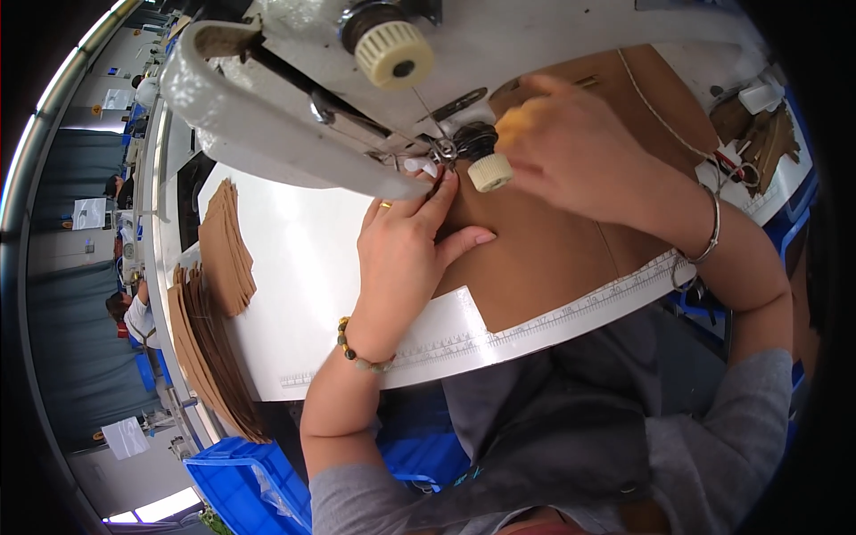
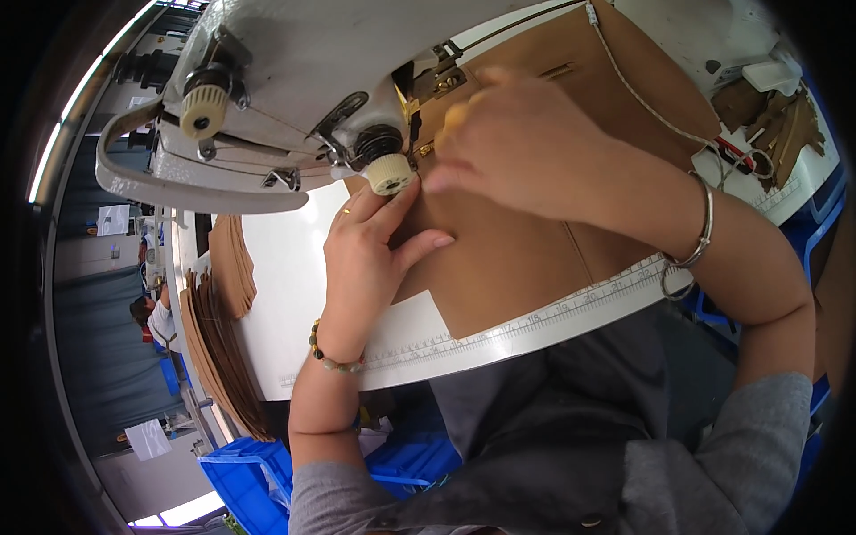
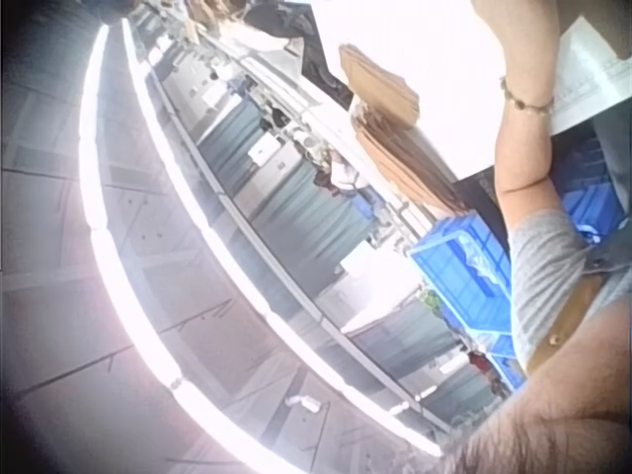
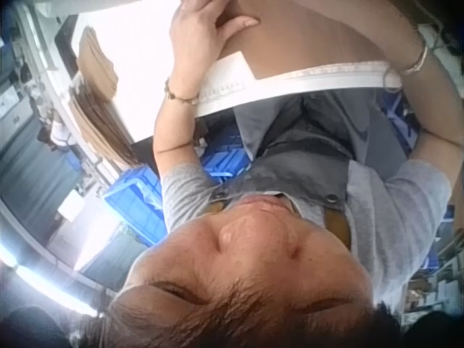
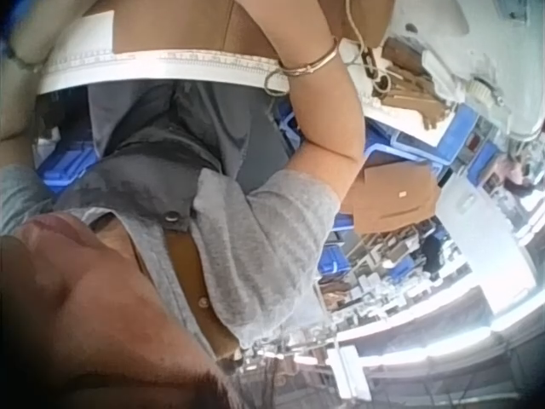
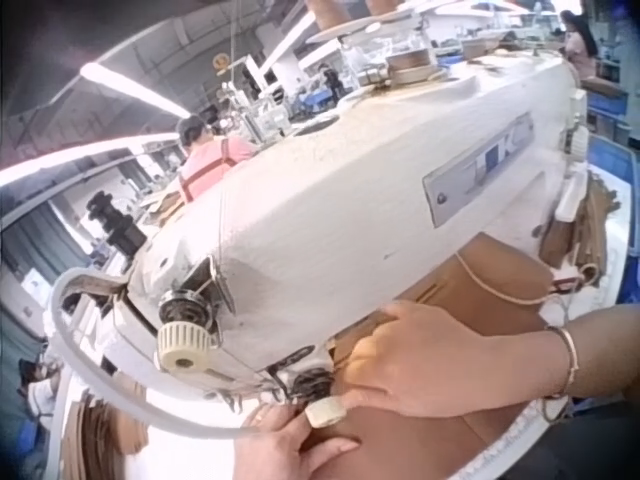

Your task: Sewing a zipper onto a pre-cut leather panel using an industrial sewing machine.

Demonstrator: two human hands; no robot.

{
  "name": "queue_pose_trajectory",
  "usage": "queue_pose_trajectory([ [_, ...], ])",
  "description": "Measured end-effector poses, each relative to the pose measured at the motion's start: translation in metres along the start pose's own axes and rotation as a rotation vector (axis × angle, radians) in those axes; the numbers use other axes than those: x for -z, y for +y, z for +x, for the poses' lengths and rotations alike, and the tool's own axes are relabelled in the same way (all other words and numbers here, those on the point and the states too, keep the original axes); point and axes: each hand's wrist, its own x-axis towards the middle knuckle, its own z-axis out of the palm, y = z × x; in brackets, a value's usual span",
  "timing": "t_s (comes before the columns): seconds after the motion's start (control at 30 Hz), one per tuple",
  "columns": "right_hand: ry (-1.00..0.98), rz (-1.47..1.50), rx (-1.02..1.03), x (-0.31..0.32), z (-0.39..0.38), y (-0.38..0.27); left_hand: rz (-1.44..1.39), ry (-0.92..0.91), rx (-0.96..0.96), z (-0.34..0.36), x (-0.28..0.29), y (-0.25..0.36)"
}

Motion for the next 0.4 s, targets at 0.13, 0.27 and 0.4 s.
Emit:
queue_pose_trajectory([
  [0.13,0.172,0.571,-0.464,0.021,0.004,0.021,-0.008,0.021,0.021,-0.001,0.0,0.001],
  [0.27,0.569,0.346,-0.193,0.009,0.006,0.02,-0.006,-0.026,0.044,-0.001,0.001,0.002],
  [0.4,0.579,0.378,-0.154,0.002,0.006,0.023,0.012,-0.057,0.042,-0.001,0.0,0.002],
])
